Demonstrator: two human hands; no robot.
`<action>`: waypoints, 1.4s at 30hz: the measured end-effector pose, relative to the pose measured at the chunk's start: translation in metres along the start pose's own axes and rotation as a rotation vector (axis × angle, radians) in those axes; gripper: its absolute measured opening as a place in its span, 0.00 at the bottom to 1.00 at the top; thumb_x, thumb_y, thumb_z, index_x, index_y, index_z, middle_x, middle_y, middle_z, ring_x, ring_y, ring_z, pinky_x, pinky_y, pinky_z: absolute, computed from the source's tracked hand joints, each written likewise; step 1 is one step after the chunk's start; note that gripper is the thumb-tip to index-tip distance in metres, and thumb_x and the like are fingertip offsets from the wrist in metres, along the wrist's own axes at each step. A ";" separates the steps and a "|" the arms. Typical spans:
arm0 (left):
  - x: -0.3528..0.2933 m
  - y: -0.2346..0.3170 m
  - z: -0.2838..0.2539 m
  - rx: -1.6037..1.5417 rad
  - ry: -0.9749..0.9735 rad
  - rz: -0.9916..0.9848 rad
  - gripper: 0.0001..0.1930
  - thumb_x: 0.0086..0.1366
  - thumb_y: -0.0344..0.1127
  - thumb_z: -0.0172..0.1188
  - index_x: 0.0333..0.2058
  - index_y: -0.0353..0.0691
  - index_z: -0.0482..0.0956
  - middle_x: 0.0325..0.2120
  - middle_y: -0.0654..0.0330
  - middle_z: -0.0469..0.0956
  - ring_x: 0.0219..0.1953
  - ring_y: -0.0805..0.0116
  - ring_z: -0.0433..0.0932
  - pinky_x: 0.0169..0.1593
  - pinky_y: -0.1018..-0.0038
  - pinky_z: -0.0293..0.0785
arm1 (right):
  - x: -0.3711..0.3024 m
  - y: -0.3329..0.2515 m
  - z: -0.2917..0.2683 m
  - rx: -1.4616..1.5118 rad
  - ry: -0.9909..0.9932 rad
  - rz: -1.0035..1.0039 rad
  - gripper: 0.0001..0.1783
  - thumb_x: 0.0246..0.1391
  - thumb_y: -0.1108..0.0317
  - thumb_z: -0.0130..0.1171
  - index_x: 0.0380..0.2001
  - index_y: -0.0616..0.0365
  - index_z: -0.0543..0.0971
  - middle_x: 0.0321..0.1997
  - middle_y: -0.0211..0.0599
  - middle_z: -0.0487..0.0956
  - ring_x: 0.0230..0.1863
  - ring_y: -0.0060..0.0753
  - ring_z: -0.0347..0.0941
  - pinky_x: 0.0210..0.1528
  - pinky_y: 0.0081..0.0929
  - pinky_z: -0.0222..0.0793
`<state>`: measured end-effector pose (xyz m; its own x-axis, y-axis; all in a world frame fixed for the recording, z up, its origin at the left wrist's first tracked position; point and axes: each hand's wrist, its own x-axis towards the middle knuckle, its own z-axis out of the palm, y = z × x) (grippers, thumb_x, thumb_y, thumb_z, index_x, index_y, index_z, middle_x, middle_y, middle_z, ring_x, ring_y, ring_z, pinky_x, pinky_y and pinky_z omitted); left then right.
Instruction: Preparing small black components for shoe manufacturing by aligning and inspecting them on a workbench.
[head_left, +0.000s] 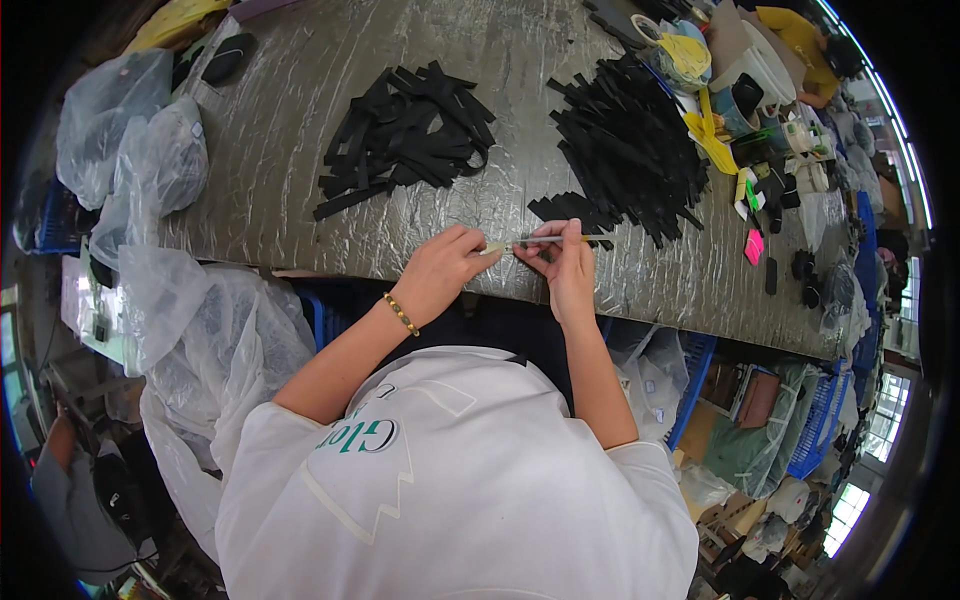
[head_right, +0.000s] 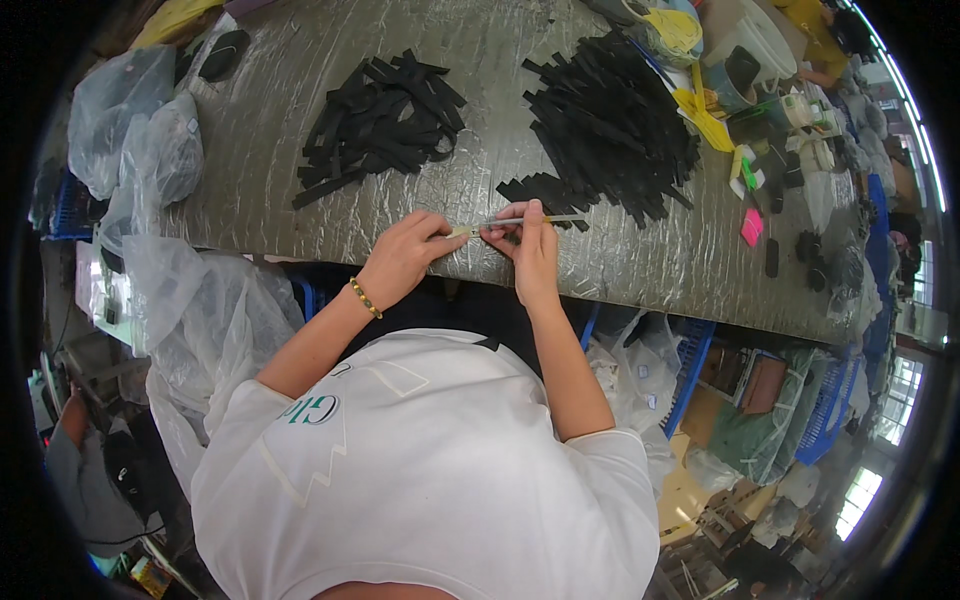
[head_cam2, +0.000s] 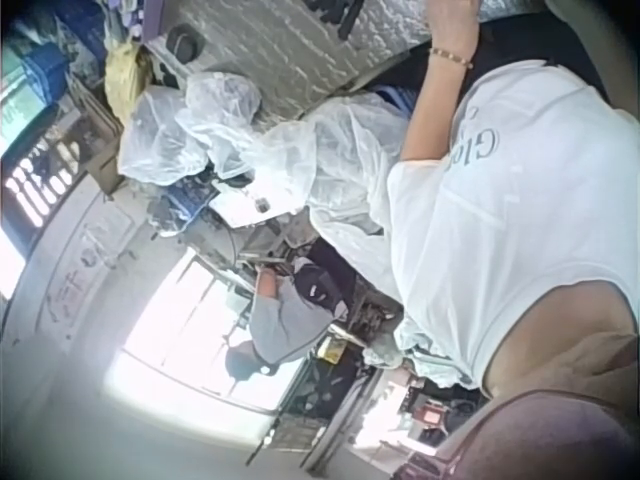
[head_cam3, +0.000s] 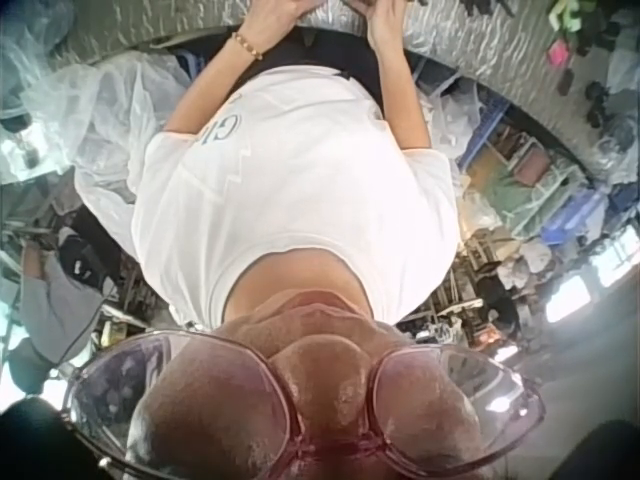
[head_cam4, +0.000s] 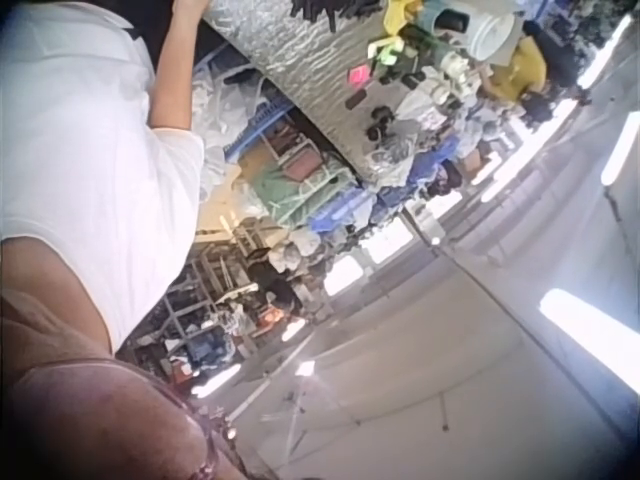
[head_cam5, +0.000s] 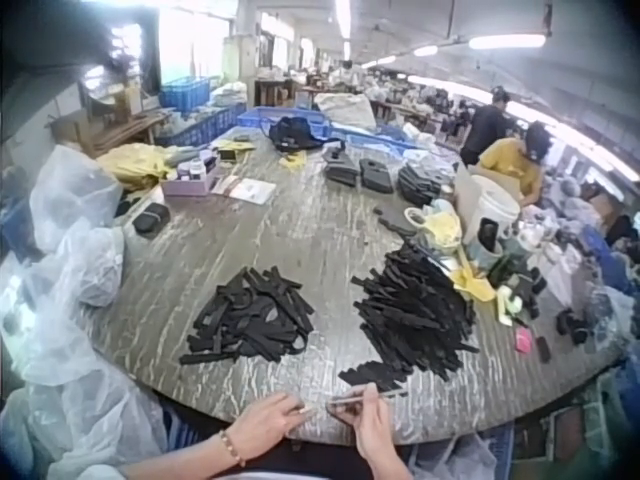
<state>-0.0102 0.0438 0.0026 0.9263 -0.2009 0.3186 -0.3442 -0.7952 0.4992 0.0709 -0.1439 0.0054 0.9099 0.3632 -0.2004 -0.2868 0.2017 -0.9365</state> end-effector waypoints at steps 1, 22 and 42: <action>0.000 0.000 -0.001 0.004 0.006 0.008 0.18 0.54 0.25 0.59 0.44 0.46 0.85 0.35 0.60 0.75 0.41 0.61 0.75 0.44 0.68 0.75 | 0.000 0.000 0.001 -0.031 0.018 -0.007 0.30 0.74 0.48 0.36 0.35 0.66 0.74 0.29 0.35 0.73 0.32 0.24 0.71 0.48 0.29 0.79; 0.000 0.003 -0.002 0.022 0.005 -0.017 0.17 0.55 0.25 0.58 0.43 0.47 0.85 0.34 0.62 0.74 0.40 0.63 0.75 0.42 0.69 0.76 | -0.013 -0.002 0.005 -0.626 -0.030 -0.207 0.12 0.65 0.67 0.58 0.35 0.68 0.80 0.28 0.40 0.83 0.32 0.23 0.81 0.34 0.21 0.73; -0.001 -0.002 0.004 -0.264 0.113 -0.162 0.25 0.60 0.23 0.56 0.58 0.42 0.71 0.39 0.54 0.78 0.43 0.53 0.76 0.46 0.62 0.76 | -0.009 0.001 0.021 -0.763 -0.190 -0.276 0.09 0.65 0.71 0.57 0.36 0.68 0.80 0.33 0.39 0.83 0.35 0.25 0.82 0.39 0.22 0.73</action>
<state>-0.0099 0.0433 -0.0017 0.9544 -0.0072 0.2984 -0.2354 -0.6330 0.7375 0.0560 -0.1283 0.0120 0.8322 0.5520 0.0532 0.2834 -0.3409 -0.8964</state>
